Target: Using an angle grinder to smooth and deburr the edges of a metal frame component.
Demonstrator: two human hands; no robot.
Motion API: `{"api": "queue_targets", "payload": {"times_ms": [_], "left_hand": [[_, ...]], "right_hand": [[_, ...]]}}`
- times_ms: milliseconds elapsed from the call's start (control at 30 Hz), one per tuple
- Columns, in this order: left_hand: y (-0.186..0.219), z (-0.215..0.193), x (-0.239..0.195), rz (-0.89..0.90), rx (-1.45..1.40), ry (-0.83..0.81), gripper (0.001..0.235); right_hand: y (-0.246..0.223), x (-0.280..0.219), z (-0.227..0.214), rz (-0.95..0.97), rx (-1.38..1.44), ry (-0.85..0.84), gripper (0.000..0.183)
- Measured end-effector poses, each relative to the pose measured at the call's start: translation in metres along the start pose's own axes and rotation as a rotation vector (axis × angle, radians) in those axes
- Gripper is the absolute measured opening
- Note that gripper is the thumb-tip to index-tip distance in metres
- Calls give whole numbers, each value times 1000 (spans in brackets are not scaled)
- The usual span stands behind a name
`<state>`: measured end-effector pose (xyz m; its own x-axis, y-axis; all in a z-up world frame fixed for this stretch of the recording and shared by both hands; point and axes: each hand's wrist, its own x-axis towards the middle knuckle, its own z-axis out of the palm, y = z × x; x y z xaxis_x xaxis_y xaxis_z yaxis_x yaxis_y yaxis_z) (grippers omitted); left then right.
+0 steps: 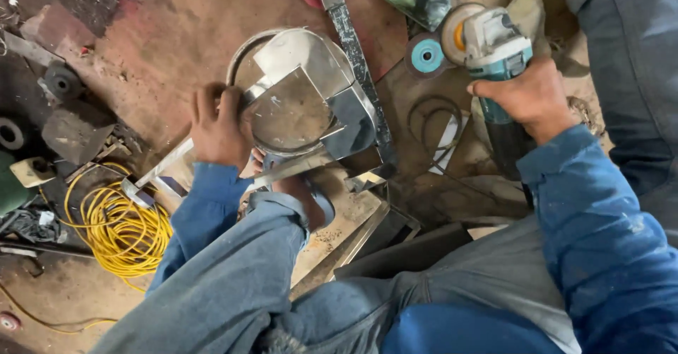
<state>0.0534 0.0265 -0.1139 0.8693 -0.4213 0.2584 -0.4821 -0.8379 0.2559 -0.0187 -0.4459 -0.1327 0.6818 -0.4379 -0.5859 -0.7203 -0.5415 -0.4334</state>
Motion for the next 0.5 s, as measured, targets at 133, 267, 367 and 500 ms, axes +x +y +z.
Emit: {"api": "queue_targets", "payload": {"times_ms": [133,267,367,500], "left_hand": [[-17,-12,3,76,57,2,21],[-35,-11,17,27,9,-45,30],[-40,7,24,-30,94,-36,36],[-29,12,26,-154,-161,-117,46]], "right_hand": [[1,1,-4,12,44,8,50],[7,4,-3,-38,148,-28,47],[10,4,2,-29,191,-36,39],[7,5,5,6,127,-7,41]]}}
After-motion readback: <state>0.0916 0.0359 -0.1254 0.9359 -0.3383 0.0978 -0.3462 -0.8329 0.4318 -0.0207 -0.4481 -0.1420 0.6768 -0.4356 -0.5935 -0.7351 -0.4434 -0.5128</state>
